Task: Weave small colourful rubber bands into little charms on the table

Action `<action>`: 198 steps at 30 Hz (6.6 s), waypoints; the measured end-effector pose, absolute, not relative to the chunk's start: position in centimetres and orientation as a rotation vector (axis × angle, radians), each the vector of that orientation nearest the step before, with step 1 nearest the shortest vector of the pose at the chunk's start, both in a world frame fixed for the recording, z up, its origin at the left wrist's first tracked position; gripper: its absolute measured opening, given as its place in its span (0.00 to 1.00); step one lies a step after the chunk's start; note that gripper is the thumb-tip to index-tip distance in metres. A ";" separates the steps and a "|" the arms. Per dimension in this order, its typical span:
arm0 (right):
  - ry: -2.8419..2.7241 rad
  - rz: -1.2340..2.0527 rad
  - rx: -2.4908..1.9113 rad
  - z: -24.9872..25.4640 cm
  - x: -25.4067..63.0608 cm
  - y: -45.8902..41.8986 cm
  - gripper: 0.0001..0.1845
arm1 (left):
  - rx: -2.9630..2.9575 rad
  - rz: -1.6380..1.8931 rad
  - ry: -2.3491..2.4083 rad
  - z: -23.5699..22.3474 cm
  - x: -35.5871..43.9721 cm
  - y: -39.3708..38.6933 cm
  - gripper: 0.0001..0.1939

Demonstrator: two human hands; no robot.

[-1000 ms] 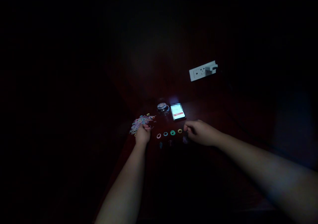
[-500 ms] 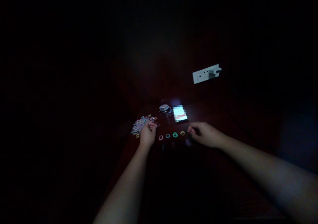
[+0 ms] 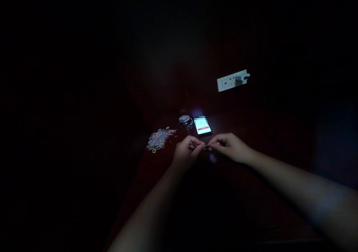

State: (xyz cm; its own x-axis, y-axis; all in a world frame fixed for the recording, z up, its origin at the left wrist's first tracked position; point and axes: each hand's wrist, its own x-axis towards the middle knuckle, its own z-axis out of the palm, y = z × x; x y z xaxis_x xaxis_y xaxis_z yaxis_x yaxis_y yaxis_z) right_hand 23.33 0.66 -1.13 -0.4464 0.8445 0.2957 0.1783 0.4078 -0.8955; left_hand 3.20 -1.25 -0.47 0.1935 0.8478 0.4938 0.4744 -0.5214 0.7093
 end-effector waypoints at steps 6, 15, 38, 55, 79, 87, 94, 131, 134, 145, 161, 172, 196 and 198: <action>-1.892 1.010 -0.892 -1.0 23.5 0.8 0.17 | 2.142 1.238 1.257 -0.6 3.2 -1.2 0.08; -1.925 0.971 -0.890 -1.2 23.8 1.0 0.18 | 2.314 1.267 1.270 -0.3 3.3 -1.4 0.06; -1.979 0.927 -0.833 -1.0 23.7 0.5 0.11 | 2.428 1.261 1.176 -0.2 3.5 -1.4 0.05; -2.109 0.850 -0.881 -1.2 23.6 0.3 0.13 | 2.434 1.207 1.125 -0.2 3.5 -1.5 0.04; -2.131 0.747 -0.939 -0.9 23.7 0.3 0.16 | 2.403 1.176 1.185 -0.5 3.1 -1.1 0.04; -2.175 0.796 -0.923 -1.0 24.1 0.5 0.05 | 2.421 1.105 1.121 -0.3 2.9 -1.2 0.05; -2.323 0.713 -0.968 -1.3 24.6 0.9 0.02 | 2.455 0.974 1.038 -0.5 2.6 -0.9 0.14; -2.481 0.422 -0.993 -0.6 24.2 0.0 0.07 | 2.461 0.965 1.188 -0.5 2.6 -0.6 0.07; -2.489 0.391 -0.996 -0.4 24.2 -0.2 0.07 | 2.327 1.040 1.611 -0.5 1.6 0.2 0.10; -2.400 0.368 -0.982 -0.6 24.4 0.5 0.07 | 1.893 0.545 2.339 -2.7 -5.8 3.9 0.23; -2.314 0.321 -1.036 -0.5 24.0 0.4 0.08 | 2.067 0.934 2.091 -2.8 -5.9 4.3 0.13; -2.261 0.388 -0.915 -0.5 23.6 0.2 0.07 | 2.337 1.165 1.266 -0.4 1.3 -0.4 0.04; -2.484 0.341 -0.912 -1.4 23.7 0.5 0.15 | 2.330 1.158 1.227 -0.2 1.8 -0.6 0.04; -2.417 0.321 -0.911 -1.1 23.7 0.4 0.14 | 2.343 1.159 1.212 -0.2 1.9 -0.7 0.04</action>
State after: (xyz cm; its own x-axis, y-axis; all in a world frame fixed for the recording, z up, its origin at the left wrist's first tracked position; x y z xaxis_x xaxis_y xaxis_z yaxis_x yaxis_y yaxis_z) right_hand 23.70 0.40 -1.13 -0.6310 0.6670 0.3961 0.5404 0.7443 -0.3924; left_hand 1.87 -0.74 -0.17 0.3342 0.7762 0.5346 0.5689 -0.6184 0.5422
